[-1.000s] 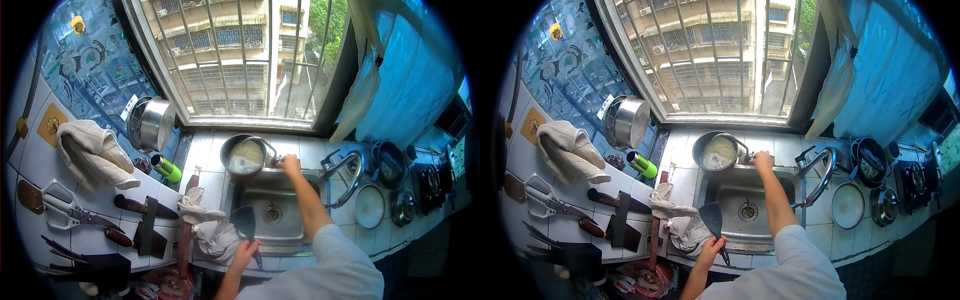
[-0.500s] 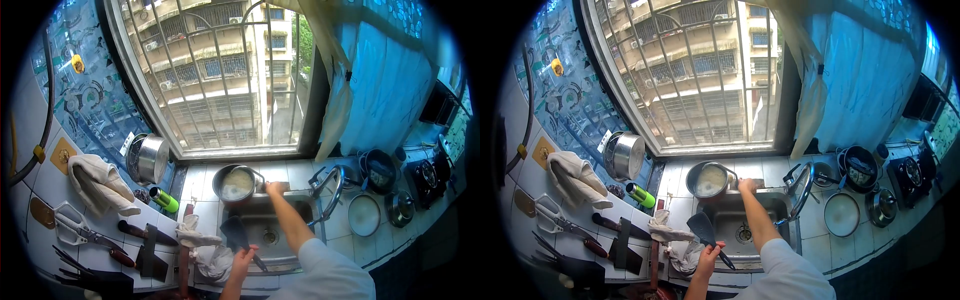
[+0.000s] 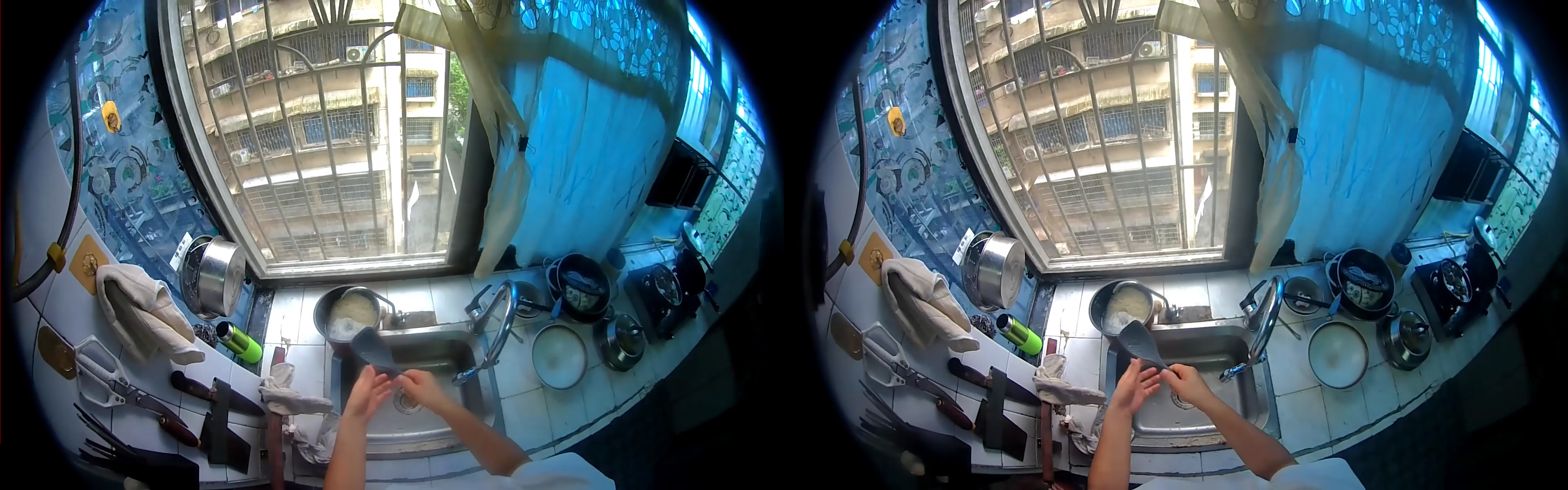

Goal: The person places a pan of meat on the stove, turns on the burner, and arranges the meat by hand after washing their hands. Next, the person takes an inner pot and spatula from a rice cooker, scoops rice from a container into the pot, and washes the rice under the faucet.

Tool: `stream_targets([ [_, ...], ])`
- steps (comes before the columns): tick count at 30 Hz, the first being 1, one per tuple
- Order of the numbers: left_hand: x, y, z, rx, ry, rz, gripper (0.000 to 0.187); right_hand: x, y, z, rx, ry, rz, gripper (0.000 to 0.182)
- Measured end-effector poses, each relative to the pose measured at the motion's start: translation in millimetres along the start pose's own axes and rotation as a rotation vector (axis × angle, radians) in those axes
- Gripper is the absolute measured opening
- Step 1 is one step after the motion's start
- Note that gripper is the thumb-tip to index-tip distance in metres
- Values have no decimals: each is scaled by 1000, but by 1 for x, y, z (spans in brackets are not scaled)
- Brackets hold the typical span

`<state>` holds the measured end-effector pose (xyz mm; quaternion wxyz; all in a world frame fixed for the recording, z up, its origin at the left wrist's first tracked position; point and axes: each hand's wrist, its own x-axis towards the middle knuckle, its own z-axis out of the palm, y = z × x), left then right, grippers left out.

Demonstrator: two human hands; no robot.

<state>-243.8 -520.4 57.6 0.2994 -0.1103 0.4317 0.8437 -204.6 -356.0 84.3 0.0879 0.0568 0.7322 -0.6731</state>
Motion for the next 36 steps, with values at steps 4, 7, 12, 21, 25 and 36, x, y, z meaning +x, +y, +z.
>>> stream_targets([
  [4,70,37,-44,-358,195,-154,86,-51,-16,-10,7,75,-84,21],
  [7,128,46,-69,-298,41,-87,77,-98,-33,-13,-181,160,-40,20],
  [12,175,37,-94,-302,219,-81,52,-145,-22,-31,-272,326,-36,20],
  [21,86,41,-67,-381,138,-150,58,-184,-27,-37,-286,425,-43,14],
  [25,32,23,-60,-234,175,-337,51,-179,-43,-26,-323,422,-150,13],
  [36,-104,9,-42,-220,266,-310,54,-177,-31,-24,-304,380,-190,20],
])
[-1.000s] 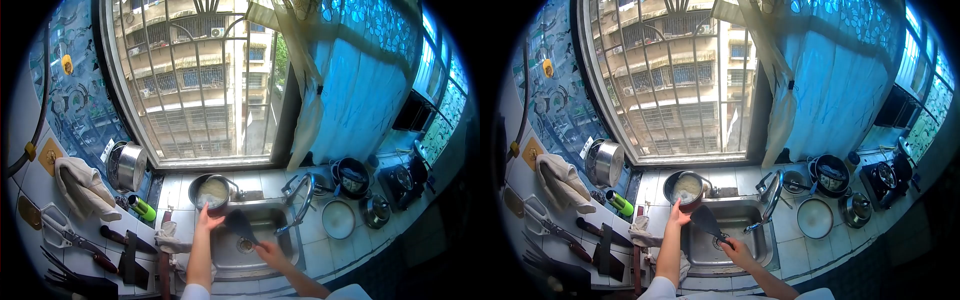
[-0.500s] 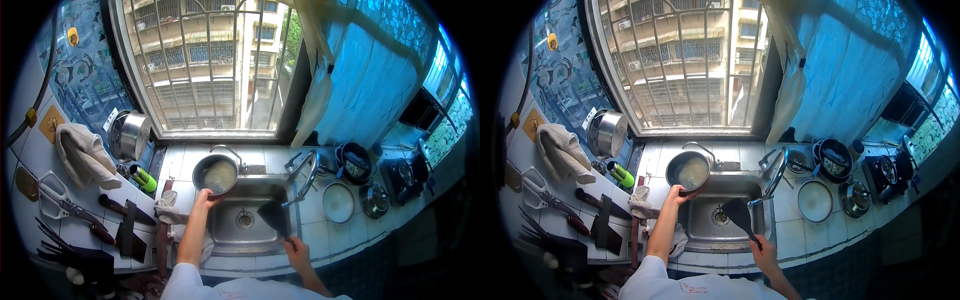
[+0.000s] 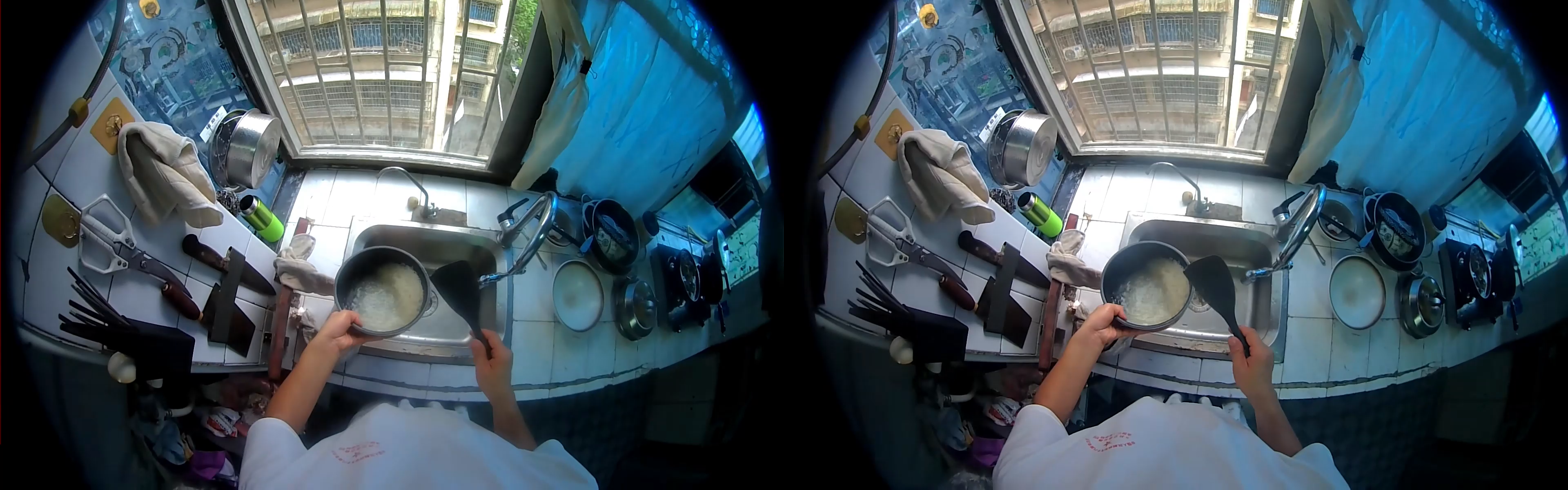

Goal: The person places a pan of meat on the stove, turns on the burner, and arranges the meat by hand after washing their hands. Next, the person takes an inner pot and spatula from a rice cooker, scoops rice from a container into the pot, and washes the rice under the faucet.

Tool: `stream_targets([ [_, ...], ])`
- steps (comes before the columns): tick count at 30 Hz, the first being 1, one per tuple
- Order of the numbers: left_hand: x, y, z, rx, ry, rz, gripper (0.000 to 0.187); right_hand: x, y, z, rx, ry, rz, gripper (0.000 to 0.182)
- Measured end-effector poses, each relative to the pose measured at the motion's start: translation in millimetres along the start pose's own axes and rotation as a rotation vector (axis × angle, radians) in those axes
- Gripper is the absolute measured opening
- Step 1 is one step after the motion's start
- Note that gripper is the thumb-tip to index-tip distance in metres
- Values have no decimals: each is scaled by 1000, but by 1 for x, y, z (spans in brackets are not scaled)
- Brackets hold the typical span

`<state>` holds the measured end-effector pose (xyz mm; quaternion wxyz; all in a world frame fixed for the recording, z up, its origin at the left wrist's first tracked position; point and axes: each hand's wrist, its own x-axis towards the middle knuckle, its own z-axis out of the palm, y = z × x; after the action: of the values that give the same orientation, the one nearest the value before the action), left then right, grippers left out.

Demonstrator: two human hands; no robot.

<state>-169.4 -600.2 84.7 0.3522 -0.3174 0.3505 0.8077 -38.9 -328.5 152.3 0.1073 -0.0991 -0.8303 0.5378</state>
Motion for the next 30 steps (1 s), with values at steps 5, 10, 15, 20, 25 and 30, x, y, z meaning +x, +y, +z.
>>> stream_targets([
  [5,13,-25,-3,83,-6,-19,49,-5,1,-8,29,66,35,20],
  [10,-20,-41,-15,228,66,74,40,-11,9,-9,8,69,2,20],
  [15,-1,-34,-25,126,75,128,40,-14,4,-10,2,85,-21,14],
  [20,6,-43,7,154,44,98,40,-17,9,-17,-37,128,8,20],
  [25,8,-62,-22,79,0,58,42,-19,14,-21,-53,134,-1,20],
  [30,7,-47,-12,68,69,84,46,-18,10,-25,-104,127,-27,21],
])
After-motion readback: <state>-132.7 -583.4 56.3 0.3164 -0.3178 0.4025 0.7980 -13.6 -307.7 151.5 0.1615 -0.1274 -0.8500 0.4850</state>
